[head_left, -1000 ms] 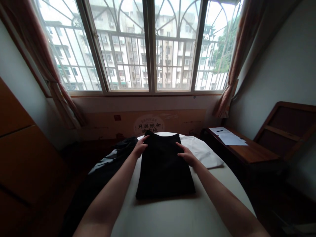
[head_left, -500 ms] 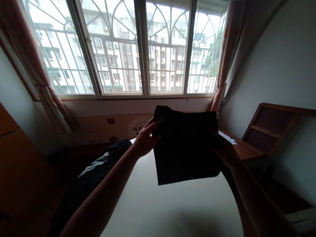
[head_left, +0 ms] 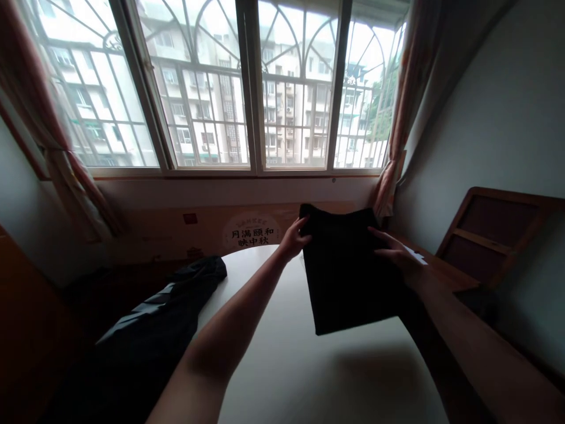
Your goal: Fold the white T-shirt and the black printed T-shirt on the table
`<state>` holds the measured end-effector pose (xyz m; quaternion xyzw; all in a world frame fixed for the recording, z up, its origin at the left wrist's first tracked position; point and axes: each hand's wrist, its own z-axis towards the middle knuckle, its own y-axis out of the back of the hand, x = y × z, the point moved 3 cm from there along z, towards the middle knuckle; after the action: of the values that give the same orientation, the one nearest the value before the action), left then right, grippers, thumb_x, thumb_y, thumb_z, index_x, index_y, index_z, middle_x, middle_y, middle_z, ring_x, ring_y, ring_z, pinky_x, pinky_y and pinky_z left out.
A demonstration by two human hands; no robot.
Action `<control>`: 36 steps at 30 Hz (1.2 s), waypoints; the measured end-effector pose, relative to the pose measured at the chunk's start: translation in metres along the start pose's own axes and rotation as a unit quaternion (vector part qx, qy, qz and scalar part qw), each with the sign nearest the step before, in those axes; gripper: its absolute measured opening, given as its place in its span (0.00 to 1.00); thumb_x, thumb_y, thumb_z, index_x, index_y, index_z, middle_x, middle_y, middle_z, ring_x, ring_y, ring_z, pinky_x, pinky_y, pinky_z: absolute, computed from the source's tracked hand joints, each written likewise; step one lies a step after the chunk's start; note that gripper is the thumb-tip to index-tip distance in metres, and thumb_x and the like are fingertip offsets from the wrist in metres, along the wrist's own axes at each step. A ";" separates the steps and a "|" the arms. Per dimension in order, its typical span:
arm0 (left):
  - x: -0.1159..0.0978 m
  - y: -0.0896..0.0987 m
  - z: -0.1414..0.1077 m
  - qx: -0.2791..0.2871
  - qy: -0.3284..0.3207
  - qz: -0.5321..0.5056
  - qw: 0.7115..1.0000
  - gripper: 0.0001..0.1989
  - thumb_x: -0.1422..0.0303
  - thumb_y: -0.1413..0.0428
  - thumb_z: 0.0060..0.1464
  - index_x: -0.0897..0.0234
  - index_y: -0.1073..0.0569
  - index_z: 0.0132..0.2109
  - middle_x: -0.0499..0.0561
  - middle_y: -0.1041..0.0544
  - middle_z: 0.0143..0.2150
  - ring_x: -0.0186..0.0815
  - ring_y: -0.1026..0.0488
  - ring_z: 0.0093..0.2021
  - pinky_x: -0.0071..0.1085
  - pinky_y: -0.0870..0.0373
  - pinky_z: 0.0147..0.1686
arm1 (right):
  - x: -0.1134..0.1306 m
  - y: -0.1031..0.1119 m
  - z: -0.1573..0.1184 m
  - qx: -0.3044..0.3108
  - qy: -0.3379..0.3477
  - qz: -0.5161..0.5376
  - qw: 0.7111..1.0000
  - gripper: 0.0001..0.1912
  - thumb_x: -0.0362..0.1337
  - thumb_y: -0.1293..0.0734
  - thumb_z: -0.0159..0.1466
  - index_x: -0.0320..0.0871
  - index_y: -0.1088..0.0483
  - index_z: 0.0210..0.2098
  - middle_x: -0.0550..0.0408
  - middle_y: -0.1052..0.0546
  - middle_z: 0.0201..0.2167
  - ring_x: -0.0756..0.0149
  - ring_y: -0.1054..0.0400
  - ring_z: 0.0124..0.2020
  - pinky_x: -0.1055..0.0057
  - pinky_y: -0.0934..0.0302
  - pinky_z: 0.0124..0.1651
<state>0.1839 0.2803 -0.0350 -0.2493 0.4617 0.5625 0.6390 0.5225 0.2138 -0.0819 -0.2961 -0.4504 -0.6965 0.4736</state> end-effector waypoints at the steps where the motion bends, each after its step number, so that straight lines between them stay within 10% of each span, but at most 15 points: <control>1: 0.025 -0.001 0.003 -0.002 0.059 0.002 0.998 0.39 0.75 0.36 0.47 0.60 0.34 0.67 0.60 0.35 0.68 0.49 0.30 0.61 0.43 0.29 0.58 | -0.023 -0.013 0.013 0.020 -0.046 -0.004 0.999 0.42 0.36 0.28 0.58 0.51 0.42 0.70 0.54 0.38 0.70 0.51 0.42 0.69 0.56 0.46 0.70; 5: 0.106 -0.005 -0.018 -0.003 0.196 0.031 0.980 0.38 0.75 0.35 0.46 0.64 0.34 0.65 0.62 0.22 0.52 0.47 0.21 0.46 0.43 0.22 0.43 | -0.105 -0.059 0.034 0.056 -0.212 -0.046 0.975 0.53 0.35 0.25 0.53 0.47 0.50 0.73 0.42 0.40 0.71 0.50 0.48 0.72 0.55 0.45 0.69; 9: 0.140 -0.004 -0.048 -0.016 0.230 0.087 0.969 0.34 0.73 0.38 0.51 0.70 0.35 0.65 0.67 0.24 0.53 0.50 0.22 0.50 0.47 0.24 0.48 | -0.139 -0.059 0.025 0.012 -0.244 -0.079 0.966 0.51 0.41 0.27 0.59 0.45 0.55 0.74 0.39 0.42 0.71 0.52 0.49 0.72 0.58 0.45 0.68; 15: 0.108 -0.019 -0.096 0.084 0.101 0.188 0.973 0.31 0.67 0.33 0.46 0.61 0.25 0.59 0.60 0.38 0.70 0.52 0.45 0.71 0.46 0.48 0.70 | -0.146 -0.019 -0.019 -0.010 -0.307 -0.085 0.948 0.43 0.52 0.34 0.66 0.40 0.50 0.73 0.39 0.23 0.55 0.50 0.25 0.53 0.57 0.31 0.56; 20: 0.083 -0.061 -0.148 0.293 -0.077 0.357 0.884 0.41 0.60 0.33 0.46 0.62 0.33 0.67 0.63 0.40 0.72 0.57 0.43 0.70 0.53 0.44 0.67 | -0.146 -0.017 -0.061 0.029 -0.257 -0.102 0.961 0.28 0.52 0.29 0.60 0.40 0.24 0.53 0.42 0.18 0.47 0.50 0.23 0.50 0.61 0.29 0.53; 29: 0.062 -0.086 -0.151 0.154 -0.066 0.400 0.901 0.19 0.70 0.48 0.65 0.57 0.26 0.61 0.55 0.24 0.60 0.45 0.27 0.58 0.48 0.35 0.61 | -0.124 -0.012 -0.042 -0.007 -0.189 -0.172 0.967 0.17 0.42 0.34 0.61 0.40 0.19 0.42 0.45 0.16 0.43 0.50 0.22 0.46 0.60 0.29 0.50; 36: 0.074 -0.090 -0.172 0.203 -0.062 0.421 0.882 0.19 0.65 0.47 0.65 0.54 0.25 0.61 0.55 0.27 0.64 0.50 0.33 0.65 0.51 0.36 0.63 | -0.127 -0.015 -0.042 -0.017 -0.187 -0.226 0.956 0.11 0.38 0.31 0.55 0.43 0.18 0.34 0.47 0.16 0.35 0.50 0.21 0.41 0.60 0.29 0.48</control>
<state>0.2115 0.1499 -0.1947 0.1399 0.5867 0.6867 0.4057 0.5568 0.2280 -0.2114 -0.3197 -0.5741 -0.7252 0.2055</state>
